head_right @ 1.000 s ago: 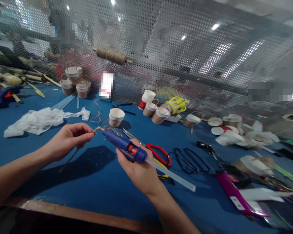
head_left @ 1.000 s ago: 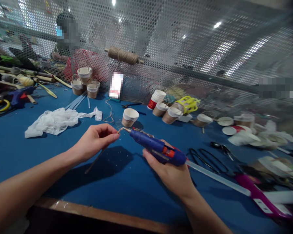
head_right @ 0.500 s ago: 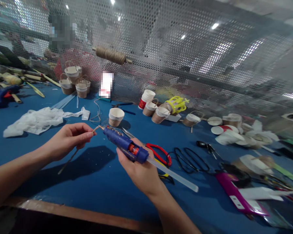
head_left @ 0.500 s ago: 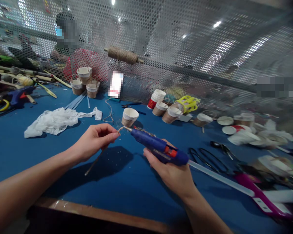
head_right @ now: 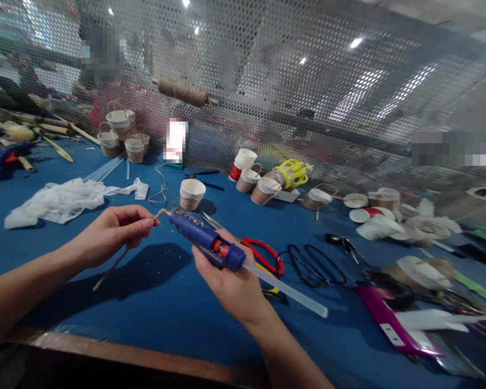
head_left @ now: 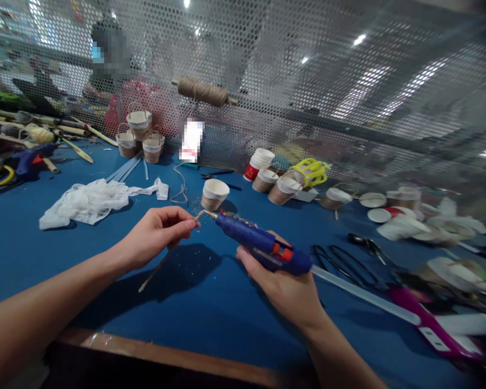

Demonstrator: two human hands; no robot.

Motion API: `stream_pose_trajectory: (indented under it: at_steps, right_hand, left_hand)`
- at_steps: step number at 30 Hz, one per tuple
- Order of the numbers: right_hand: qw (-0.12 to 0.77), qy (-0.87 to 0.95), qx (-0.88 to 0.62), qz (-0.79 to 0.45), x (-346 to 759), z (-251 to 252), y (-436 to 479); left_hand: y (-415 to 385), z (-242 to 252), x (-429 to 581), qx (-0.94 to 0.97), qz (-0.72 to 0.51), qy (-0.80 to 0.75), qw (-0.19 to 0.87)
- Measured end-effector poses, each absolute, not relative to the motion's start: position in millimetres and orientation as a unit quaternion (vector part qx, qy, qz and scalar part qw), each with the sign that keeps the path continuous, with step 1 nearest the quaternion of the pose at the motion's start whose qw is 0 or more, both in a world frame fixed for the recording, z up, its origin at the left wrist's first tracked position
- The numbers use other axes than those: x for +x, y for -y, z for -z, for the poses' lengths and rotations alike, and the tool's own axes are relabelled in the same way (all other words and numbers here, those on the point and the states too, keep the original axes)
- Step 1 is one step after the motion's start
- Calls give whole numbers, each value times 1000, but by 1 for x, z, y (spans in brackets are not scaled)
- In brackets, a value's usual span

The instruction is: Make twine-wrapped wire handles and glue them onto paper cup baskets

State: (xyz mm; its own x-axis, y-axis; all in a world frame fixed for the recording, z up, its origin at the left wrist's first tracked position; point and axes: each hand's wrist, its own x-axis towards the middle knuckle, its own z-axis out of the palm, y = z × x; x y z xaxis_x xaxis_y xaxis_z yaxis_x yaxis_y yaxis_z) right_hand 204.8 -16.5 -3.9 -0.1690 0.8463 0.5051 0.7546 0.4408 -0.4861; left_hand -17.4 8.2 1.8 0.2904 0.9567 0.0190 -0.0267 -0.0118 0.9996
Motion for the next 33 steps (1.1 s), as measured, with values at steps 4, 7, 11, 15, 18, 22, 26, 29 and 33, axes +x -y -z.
stream_pose_trajectory:
  at_steps: [4, 7, 11, 15, 18, 22, 26, 29, 33]
  right_hand:
    - [367, 770, -516, -72, 204, 2, 17]
    - [372, 761, -526, -83, 202, -1, 18]
    - [374, 752, -533, -98, 201, -2, 19]
    - [377, 753, -529, -105, 201, -2, 19]
    - [378, 754, -529, -98, 202, -2, 19]
    - [382, 755, -526, -84, 202, 0, 18]
    - [382, 756, -523, -94, 202, 0, 18]
    - [384, 754, -525, -90, 201, -1, 18]
    - [381, 755, -526, -90, 201, -2, 18]
  left_hand:
    - [-8, -2, -18, 565, -431, -405, 575]
    - [-8, -2, -18, 567, -431, -404, 574]
    - [-7, -3, -18, 565, -430, -405, 576]
    - [-7, -3, -18, 568, -429, -409, 572]
    - [-7, -2, -18, 569, -430, -412, 566]
    - [-8, -1, -17, 572, -434, -420, 555]
    - [-8, -2, -16, 571, -435, -424, 552]
    - [-8, -3, -16, 570, -444, -421, 548]
    - [-8, -3, -15, 568, -451, -422, 544]
